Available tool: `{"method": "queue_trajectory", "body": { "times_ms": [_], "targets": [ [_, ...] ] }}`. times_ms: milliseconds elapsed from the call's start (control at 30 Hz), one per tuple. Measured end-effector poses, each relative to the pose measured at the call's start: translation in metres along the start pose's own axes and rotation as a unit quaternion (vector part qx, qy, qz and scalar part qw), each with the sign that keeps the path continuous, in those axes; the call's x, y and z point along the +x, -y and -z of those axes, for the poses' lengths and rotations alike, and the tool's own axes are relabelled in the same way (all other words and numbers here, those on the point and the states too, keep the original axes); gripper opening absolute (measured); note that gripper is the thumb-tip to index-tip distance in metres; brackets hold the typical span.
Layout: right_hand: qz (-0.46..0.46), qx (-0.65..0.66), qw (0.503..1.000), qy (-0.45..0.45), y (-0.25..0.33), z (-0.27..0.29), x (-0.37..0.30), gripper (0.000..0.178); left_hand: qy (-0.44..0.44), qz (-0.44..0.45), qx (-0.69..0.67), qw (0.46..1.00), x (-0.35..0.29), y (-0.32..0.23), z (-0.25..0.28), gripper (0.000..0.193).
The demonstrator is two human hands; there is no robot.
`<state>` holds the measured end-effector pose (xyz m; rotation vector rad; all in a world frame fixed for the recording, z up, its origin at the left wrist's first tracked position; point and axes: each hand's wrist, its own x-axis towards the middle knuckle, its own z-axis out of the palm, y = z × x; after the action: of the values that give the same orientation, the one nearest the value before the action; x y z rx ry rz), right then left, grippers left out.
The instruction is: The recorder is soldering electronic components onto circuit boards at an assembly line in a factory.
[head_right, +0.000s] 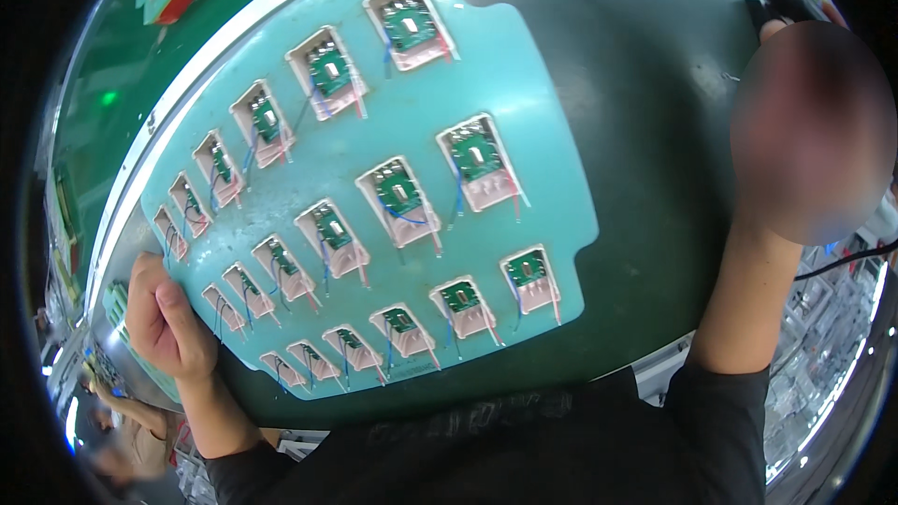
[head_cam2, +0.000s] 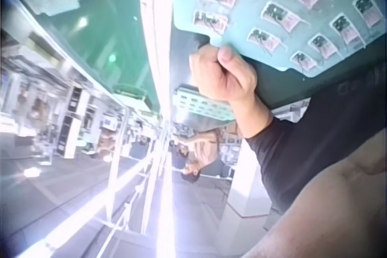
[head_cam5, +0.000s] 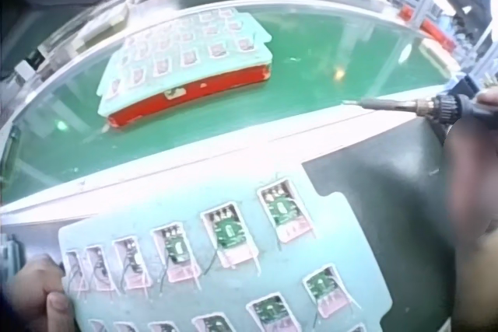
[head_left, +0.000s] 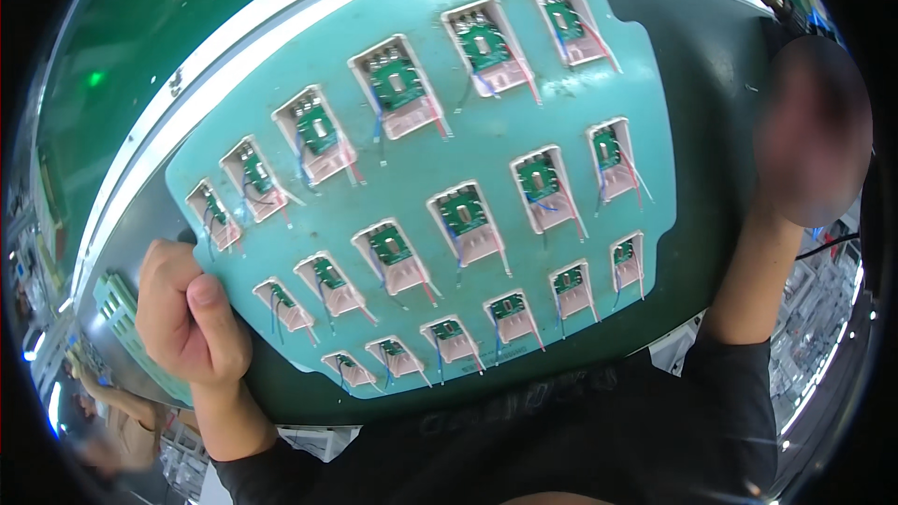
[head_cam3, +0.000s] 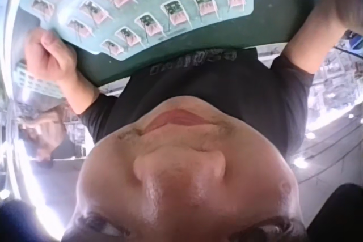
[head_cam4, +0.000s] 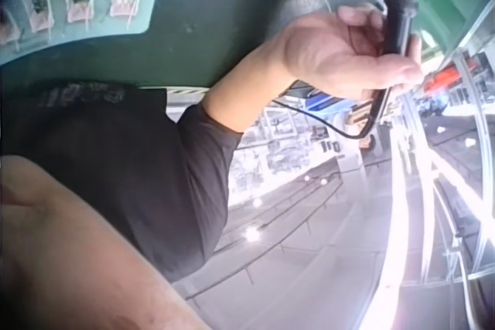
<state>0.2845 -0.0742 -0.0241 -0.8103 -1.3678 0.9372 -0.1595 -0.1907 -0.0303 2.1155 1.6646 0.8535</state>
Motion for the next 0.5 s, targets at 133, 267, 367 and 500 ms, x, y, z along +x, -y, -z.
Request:
{"method": "queue_trajectory", "body": {
  "times_ms": [133,267,367,500],
  "targets": [
    [-0.025,0.021,0.999,0.031,0.011,-0.001,-0.002,0.042,-0.006,-0.022,-0.014,1.000,0.001,0.003,0.003,0.021],
    [-0.028,-0.006,0.998,0.053,0.014,0.006,0.001,0.040,-0.008,-0.025,-0.017,0.999,0.001,0.002,0.004,0.019],
    [-0.014,0.006,1.000,0.026,0.016,0.001,0.002,0.036,-0.008,-0.031,-0.013,0.999,0.001,0.001,0.007,0.017],
    [-0.009,0.035,0.997,0.061,0.023,-0.006,0.008,0.033,-0.009,-0.024,0.001,1.000,0.002,0.000,0.011,0.015]
  ]
}}
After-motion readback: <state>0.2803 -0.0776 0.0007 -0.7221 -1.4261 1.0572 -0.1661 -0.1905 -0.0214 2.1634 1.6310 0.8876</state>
